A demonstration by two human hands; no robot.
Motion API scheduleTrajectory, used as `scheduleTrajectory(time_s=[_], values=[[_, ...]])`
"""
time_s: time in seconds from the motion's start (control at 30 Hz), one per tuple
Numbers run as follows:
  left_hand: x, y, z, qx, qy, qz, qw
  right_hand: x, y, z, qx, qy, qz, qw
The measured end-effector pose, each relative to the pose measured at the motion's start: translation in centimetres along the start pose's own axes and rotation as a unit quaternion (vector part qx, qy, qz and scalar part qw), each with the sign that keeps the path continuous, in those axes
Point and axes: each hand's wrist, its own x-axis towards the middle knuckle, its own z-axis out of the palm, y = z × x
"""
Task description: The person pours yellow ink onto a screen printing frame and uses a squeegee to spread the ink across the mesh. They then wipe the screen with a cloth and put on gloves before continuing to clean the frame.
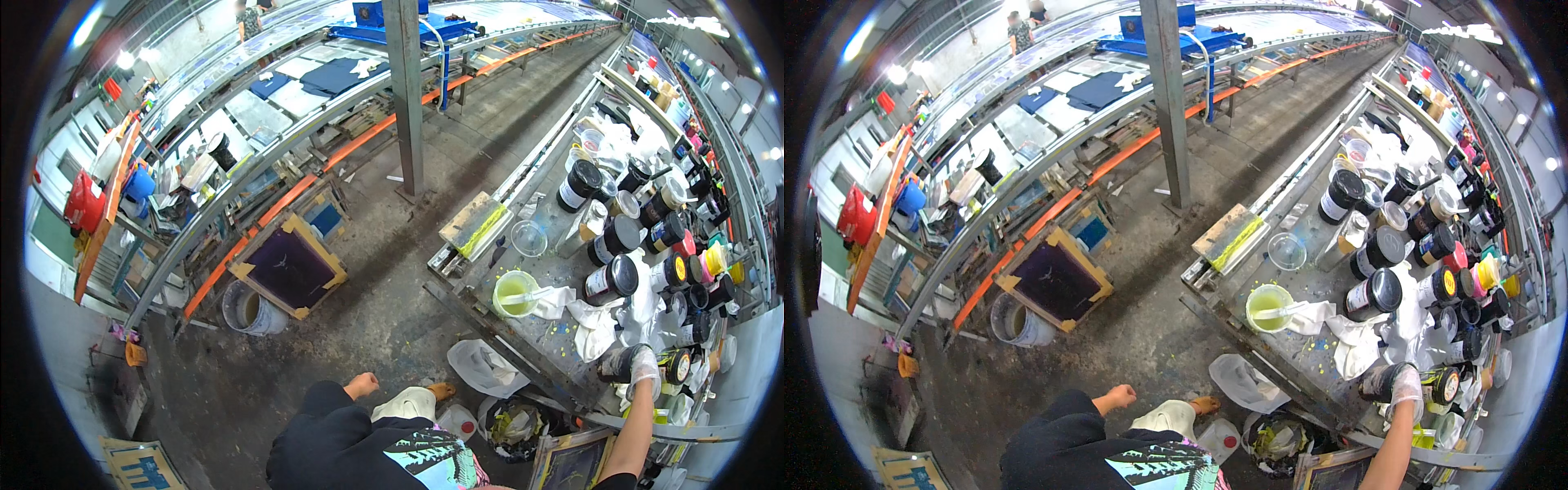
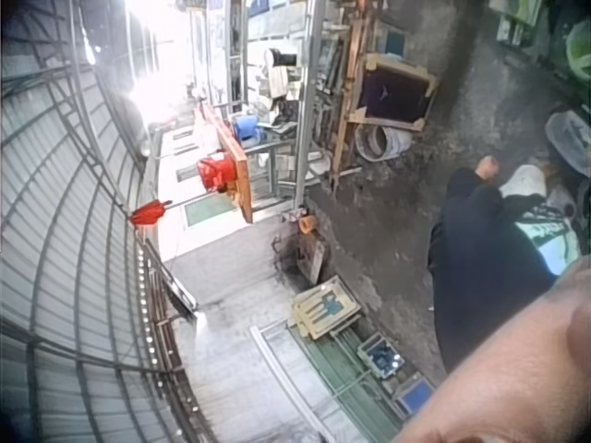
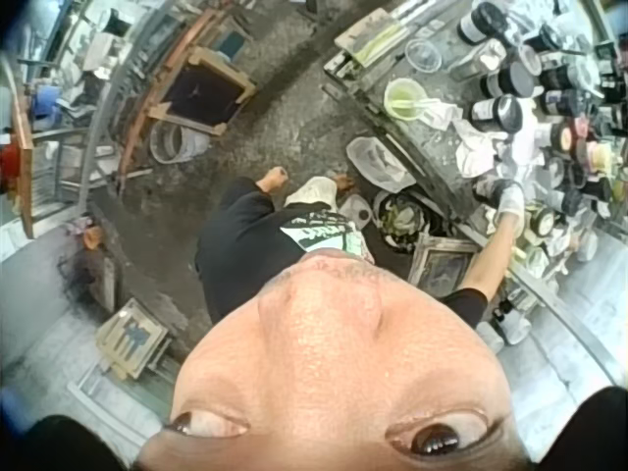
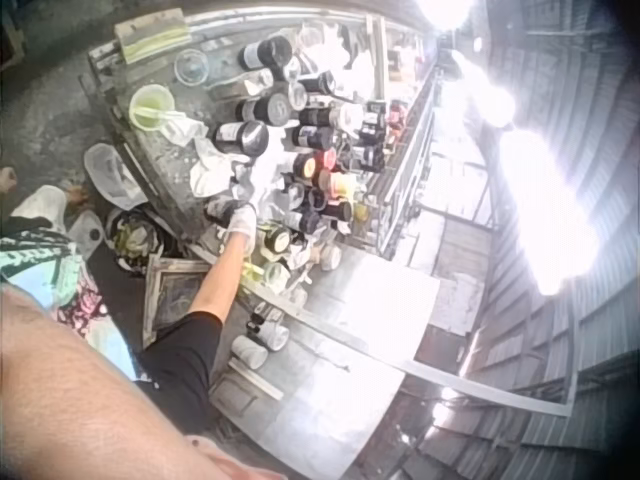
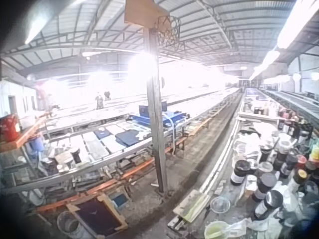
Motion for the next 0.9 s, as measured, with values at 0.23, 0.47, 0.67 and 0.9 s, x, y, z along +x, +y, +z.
scheduleTrajectory(time_s=[0.23, 0.47, 0.67, 0.9], values=[[0.2, 1.4, -0.7, 0.038, -0.008, 0.018, 0.999, 0.1, 0.6, -0.4, -0.039, -0.049, -0.049, 0.997], [0.0, 1.7, -1.4, 0.045, -0.003, 0.020, 0.999, 0.8, 0.5, -7.2, 0.043, -0.206, -0.189, 0.959], [4.1, 6.2, -0.2, 0.042, -0.024, 0.086, 0.995, -0.6, 10.2, -1.9, 0.043, -0.038, -0.257, 0.965], [1.5, 4.0, -1.2, 0.052, -0.019, 0.043, 0.998, -0.7, 2.3, -2.4, -0.037, 0.022, -0.169, 0.985]])
